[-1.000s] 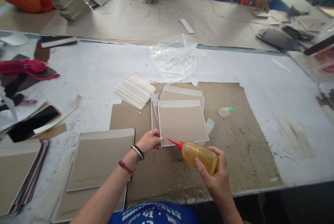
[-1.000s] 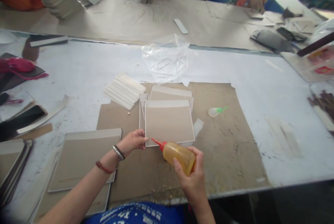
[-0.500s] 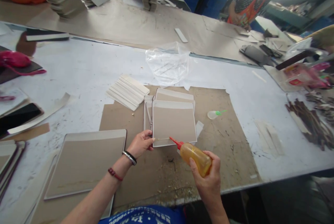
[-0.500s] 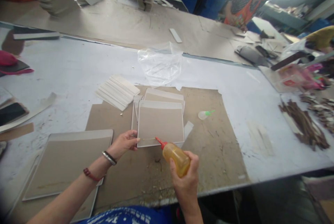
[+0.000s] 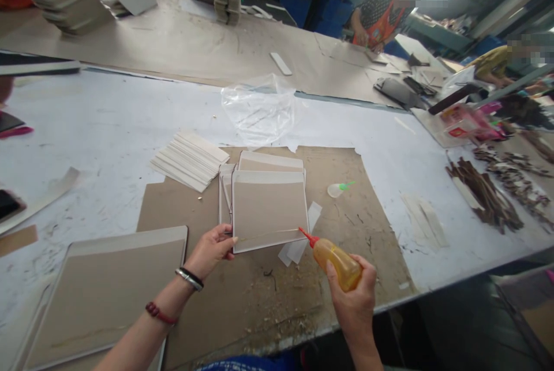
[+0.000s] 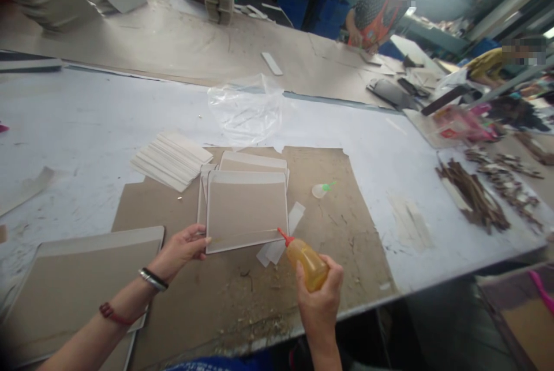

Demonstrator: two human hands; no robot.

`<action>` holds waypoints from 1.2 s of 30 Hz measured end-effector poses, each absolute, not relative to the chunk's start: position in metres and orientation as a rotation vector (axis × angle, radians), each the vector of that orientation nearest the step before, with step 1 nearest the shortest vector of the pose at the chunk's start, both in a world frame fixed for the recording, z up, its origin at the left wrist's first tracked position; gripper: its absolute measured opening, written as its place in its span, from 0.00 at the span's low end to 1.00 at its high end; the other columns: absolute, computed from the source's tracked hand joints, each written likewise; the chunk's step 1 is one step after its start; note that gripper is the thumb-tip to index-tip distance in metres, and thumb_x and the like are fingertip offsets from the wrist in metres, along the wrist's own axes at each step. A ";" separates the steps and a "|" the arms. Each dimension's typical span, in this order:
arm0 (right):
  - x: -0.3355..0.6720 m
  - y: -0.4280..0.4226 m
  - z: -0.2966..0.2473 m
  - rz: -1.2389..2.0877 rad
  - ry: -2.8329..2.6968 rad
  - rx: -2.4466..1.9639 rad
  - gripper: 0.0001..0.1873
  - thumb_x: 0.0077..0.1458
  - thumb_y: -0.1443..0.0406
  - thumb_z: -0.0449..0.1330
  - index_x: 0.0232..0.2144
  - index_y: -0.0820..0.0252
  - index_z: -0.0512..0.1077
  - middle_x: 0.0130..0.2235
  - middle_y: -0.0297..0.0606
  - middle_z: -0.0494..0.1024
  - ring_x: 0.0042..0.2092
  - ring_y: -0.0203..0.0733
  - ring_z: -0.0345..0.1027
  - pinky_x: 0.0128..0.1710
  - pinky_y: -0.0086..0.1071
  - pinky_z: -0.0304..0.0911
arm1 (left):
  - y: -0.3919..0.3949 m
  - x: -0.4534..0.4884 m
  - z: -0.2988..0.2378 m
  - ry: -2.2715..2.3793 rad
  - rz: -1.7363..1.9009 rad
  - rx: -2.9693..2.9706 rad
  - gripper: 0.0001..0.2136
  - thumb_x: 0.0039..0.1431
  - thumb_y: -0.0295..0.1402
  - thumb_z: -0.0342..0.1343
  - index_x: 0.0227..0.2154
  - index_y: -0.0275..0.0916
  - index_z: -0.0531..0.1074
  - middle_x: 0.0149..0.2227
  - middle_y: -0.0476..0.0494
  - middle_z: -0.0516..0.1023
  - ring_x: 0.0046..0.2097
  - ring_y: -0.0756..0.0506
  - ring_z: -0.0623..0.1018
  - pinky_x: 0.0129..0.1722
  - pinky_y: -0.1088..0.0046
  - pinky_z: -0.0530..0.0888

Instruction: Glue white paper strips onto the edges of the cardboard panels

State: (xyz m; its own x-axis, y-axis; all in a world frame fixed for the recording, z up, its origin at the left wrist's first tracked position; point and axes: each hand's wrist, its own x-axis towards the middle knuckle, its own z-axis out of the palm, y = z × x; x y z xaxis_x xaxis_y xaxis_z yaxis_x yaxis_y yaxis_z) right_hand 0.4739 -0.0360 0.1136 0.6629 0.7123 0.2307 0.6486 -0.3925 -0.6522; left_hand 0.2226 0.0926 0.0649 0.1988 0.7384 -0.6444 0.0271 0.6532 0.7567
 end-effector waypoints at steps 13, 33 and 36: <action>0.444 -0.040 0.107 0.513 -0.710 -1.998 0.28 0.41 0.53 0.64 0.42 0.57 0.60 0.38 0.36 0.68 0.36 0.41 0.65 0.35 0.34 0.65 | 0.088 0.223 0.064 1.248 0.606 0.683 0.17 0.33 0.36 0.64 0.28 0.37 0.67 0.19 0.56 0.69 0.21 0.55 0.67 0.21 0.79 0.69; 0.400 -0.021 0.117 1.225 -0.299 -1.531 0.25 0.37 0.58 0.67 0.41 0.52 0.68 0.40 0.37 0.75 0.37 0.49 0.71 0.26 0.38 0.71 | 0.079 -0.045 0.073 1.544 0.777 0.387 0.17 0.35 0.23 0.65 0.30 0.37 0.67 0.23 0.53 0.71 0.22 0.55 0.69 0.20 0.82 0.68; 0.403 -0.021 0.114 1.258 -0.289 -1.548 0.25 0.37 0.58 0.67 0.41 0.52 0.69 0.40 0.37 0.75 0.37 0.49 0.71 0.27 0.39 0.71 | 0.067 -0.053 0.068 1.556 0.712 0.398 0.17 0.34 0.25 0.66 0.31 0.36 0.69 0.23 0.52 0.71 0.22 0.54 0.69 0.20 0.81 0.67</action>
